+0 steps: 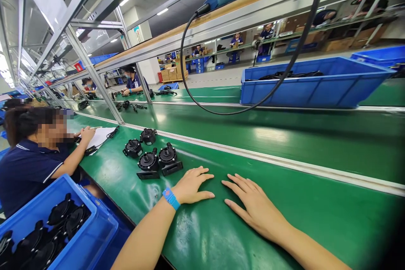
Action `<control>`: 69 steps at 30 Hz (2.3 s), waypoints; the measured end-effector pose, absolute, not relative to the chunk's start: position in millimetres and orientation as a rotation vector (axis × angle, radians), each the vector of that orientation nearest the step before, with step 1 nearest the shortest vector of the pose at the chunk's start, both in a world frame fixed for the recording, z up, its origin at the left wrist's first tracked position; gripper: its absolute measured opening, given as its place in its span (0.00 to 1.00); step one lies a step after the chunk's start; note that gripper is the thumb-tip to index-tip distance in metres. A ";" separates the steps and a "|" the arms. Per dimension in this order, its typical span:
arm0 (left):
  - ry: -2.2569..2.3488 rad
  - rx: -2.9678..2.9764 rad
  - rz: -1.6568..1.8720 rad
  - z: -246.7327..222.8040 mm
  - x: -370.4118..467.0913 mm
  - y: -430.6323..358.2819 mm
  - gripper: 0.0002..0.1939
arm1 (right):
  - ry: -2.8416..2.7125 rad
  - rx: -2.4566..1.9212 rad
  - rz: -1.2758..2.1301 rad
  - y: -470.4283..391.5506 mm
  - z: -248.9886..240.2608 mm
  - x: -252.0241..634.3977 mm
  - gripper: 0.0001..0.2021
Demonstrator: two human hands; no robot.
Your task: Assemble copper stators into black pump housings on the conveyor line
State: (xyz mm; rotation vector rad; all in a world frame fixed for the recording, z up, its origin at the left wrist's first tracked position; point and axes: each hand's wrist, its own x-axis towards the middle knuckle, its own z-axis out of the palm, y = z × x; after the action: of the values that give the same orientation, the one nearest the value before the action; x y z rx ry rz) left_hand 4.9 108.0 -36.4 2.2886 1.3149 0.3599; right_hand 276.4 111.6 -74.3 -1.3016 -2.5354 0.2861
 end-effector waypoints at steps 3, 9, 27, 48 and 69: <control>1.316 2.292 0.360 -37.0 4.7 108.7 0.38 | -2.530 -1.300 0.297 111.5 -73.0 275.5 0.31; 1.308 2.299 0.359 -36.7 4.4 108.3 0.38 | -2.503 -1.281 0.322 109.2 -70.7 274.3 0.30; 1.327 2.414 0.444 -39.4 6.1 107.2 0.37 | -2.543 -1.271 0.271 110.1 -70.0 276.3 0.31; 1.966 2.285 1.517 -24.5 -41.8 126.1 0.17 | -2.532 -1.248 0.275 109.9 -73.3 279.9 0.30; 1.523 1.800 1.304 -18.2 -26.7 117.1 0.23 | -2.524 -1.217 0.264 114.6 -78.1 280.9 0.30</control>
State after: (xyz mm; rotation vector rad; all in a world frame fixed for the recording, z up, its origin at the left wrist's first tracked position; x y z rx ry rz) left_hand -26.7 117.1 -18.2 1.7998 1.5233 1.3041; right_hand 280.9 114.6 -78.1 -1.2165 -2.5239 0.2645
